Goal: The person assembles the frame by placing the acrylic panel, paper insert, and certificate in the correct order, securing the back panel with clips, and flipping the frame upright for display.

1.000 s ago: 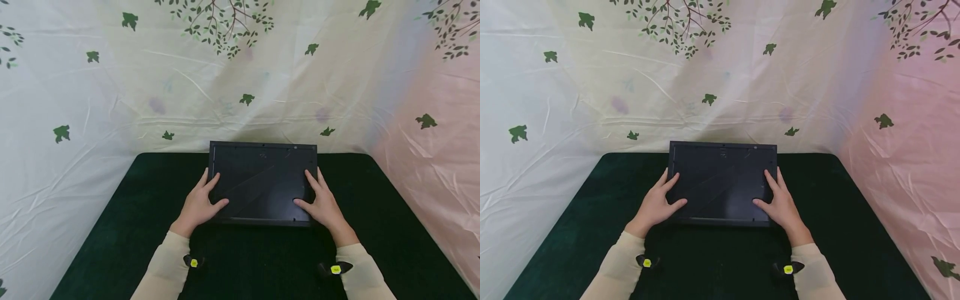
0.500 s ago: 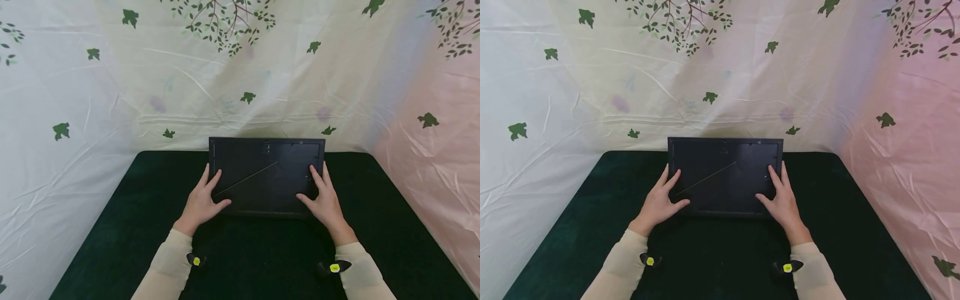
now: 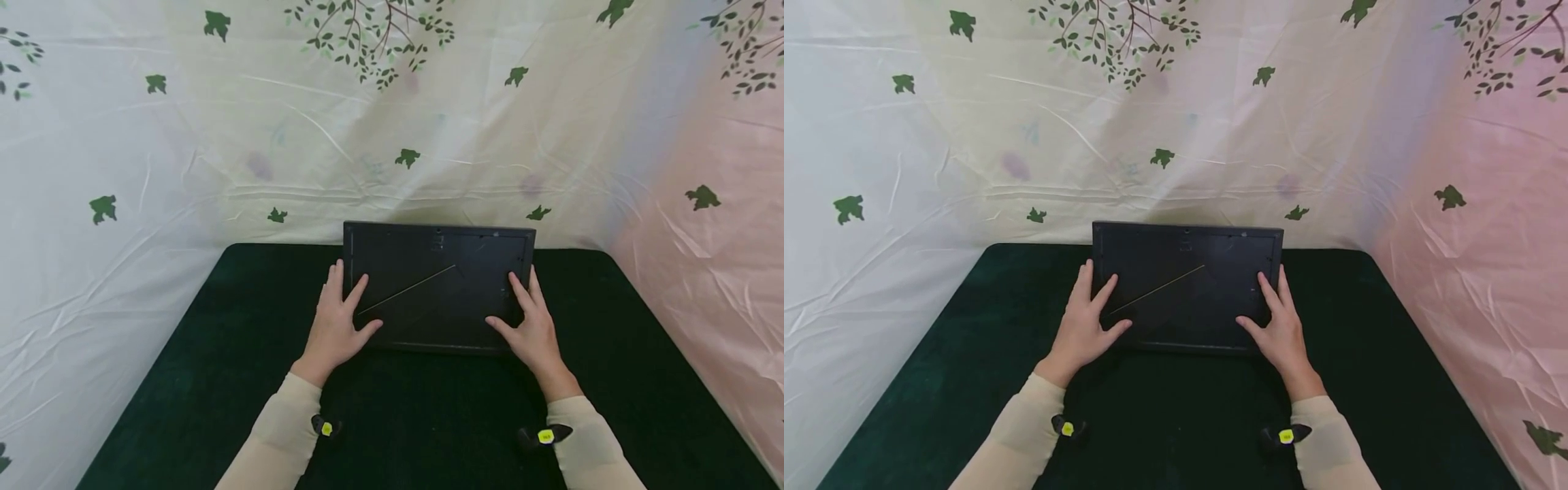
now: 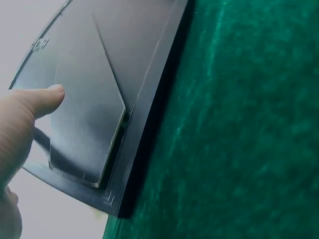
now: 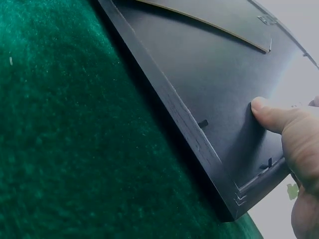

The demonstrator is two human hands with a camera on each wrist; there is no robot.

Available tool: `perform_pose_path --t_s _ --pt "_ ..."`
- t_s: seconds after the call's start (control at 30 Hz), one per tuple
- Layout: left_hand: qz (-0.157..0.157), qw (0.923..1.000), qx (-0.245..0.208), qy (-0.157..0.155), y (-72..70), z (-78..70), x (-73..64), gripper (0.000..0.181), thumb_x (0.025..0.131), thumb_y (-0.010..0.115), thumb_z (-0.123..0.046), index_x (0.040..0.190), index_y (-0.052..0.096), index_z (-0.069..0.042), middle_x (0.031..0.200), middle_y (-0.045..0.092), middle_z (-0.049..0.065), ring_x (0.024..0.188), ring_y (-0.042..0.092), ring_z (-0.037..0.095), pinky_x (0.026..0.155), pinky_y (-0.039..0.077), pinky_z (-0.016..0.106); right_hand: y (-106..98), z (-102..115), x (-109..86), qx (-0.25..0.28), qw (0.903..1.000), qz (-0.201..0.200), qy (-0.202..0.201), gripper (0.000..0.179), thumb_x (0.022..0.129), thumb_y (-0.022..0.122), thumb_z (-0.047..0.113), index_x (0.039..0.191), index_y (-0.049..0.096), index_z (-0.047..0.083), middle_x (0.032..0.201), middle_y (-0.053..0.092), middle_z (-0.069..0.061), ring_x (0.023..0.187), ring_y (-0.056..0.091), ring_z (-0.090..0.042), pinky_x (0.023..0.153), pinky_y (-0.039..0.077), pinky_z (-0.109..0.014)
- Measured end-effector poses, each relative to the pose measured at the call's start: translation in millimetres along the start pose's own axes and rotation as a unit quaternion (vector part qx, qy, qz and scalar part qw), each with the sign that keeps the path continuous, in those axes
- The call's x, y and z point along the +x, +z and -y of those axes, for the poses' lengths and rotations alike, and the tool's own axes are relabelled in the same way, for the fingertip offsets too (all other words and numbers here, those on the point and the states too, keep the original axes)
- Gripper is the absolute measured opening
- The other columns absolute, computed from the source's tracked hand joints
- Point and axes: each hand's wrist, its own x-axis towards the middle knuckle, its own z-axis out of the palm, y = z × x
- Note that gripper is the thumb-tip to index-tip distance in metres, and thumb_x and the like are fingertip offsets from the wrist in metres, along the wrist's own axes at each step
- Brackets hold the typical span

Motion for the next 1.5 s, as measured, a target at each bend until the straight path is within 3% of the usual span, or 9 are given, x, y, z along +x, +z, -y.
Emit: perform_pose_path --t_s 0.17,0.37,0.53,1.0,1.23,1.5 --pt "-0.005 0.9968 0.053 0.060 2.9 -14.2 1.7 0.082 0.080 0.074 -0.049 0.148 0.040 -0.017 0.160 0.006 0.014 0.146 0.002 0.034 0.110 0.018 0.061 -0.3 0.3 -1.8 -0.001 1.0000 -0.005 0.000 0.103 0.071 0.087 0.021 0.153 0.025 0.031 0.161 -0.003 0.006 0.144 0.017 -0.032 0.102 0.033 -0.060" --pt "0.015 0.9905 0.068 0.119 13.7 -34.8 8.5 0.080 0.082 0.071 -0.049 0.148 0.039 -0.016 0.159 0.014 0.016 0.146 0.011 0.033 0.111 0.019 0.058 -1.1 -3.1 -0.9 -0.003 0.9999 -0.013 0.000 0.102 0.072 0.086 0.021 0.153 0.025 0.032 0.162 -0.001 0.004 0.144 0.018 -0.032 0.100 0.033 -0.061" --pt "0.020 0.9843 0.095 0.147 22.7 -49.8 21.7 0.083 0.084 0.070 -0.050 0.149 0.035 -0.013 0.155 0.025 0.017 0.141 0.025 0.032 0.111 0.025 0.051 -1.8 -8.0 -0.8 -0.005 0.9997 -0.023 0.001 0.103 0.071 0.087 0.020 0.152 0.026 0.032 0.162 0.001 0.001 0.144 0.018 -0.033 0.100 0.033 -0.061" --pt "0.006 0.9859 0.127 0.109 48.4 -69.4 30.1 0.083 0.086 0.070 -0.043 0.150 0.031 -0.007 0.135 0.043 0.013 0.119 0.044 0.027 0.096 0.041 0.042 4.6 -7.8 -3.2 -0.001 0.9999 -0.013 -0.006 0.100 0.072 0.086 0.022 0.152 0.027 0.032 0.162 0.001 0.002 0.142 0.023 -0.034 0.100 0.035 -0.059" --pt "-0.025 0.9890 0.115 0.090 50.2 -75.5 33.1 0.073 0.086 0.072 -0.030 0.146 0.039 -0.005 0.127 0.047 0.013 0.110 0.046 0.026 0.091 0.043 0.037 2.0 -5.7 -1.1 -0.004 0.9998 -0.010 -0.014 0.099 0.072 0.086 0.024 0.152 0.027 0.033 0.161 0.000 0.004 0.142 0.024 -0.035 0.100 0.036 -0.060" --pt "-0.018 0.9924 0.097 0.074 49.2 -79.2 32.5 0.068 0.087 0.071 -0.027 0.145 0.041 -0.008 0.127 0.046 0.011 0.110 0.043 0.025 0.093 0.042 0.037 -1.4 -6.4 0.5 -0.009 0.9996 -0.012 -0.025 0.100 0.072 0.087 0.026 0.152 0.027 0.032 0.161 -0.002 0.005 0.142 0.023 -0.035 0.099 0.035 -0.061"
